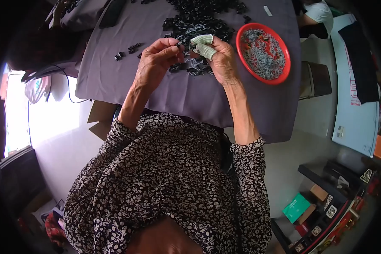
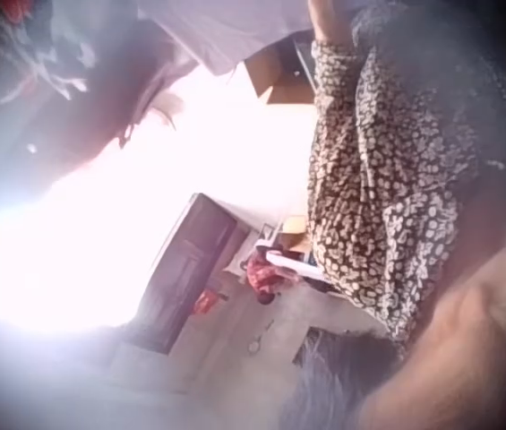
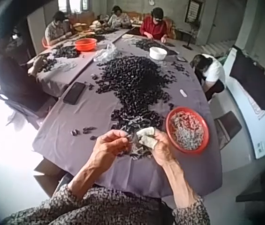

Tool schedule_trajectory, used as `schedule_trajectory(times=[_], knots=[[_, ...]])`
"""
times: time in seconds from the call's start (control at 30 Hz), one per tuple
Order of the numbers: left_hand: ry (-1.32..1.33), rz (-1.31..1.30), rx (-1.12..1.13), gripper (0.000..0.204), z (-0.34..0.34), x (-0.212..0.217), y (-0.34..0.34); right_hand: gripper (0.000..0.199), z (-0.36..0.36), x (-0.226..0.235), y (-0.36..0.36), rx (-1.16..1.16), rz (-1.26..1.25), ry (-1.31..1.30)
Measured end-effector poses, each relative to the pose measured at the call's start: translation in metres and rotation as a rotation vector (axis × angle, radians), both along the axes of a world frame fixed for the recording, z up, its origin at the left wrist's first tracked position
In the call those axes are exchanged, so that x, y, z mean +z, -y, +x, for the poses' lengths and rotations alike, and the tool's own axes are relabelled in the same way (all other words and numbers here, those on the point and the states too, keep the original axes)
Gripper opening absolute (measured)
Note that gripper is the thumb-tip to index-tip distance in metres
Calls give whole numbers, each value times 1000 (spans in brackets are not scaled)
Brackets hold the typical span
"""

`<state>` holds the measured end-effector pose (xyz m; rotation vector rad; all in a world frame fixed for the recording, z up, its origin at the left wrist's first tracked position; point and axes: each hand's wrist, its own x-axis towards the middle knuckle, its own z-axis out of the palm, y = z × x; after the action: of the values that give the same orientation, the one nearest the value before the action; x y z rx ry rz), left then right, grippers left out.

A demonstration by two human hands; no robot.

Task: The person assembles small plastic components by inserting pins into them by hand.

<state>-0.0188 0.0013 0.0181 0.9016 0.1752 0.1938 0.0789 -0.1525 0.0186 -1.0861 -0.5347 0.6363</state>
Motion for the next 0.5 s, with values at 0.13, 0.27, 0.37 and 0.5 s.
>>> schedule_trajectory(times=[0.13,0.27,0.37,0.5], knots=[[48,-36,-30,11,0,14,18,17,-1,15,11,-24,-20,139],[103,-81,-40,11,-2,17,23,17,-8,27,11,-74,-66,215],[95,-93,-28,12,-4,17,22,17,-9,29,10,-71,-88,201],[88,-113,13,13,-3,17,22,17,-12,40,11,-116,-172,321]])
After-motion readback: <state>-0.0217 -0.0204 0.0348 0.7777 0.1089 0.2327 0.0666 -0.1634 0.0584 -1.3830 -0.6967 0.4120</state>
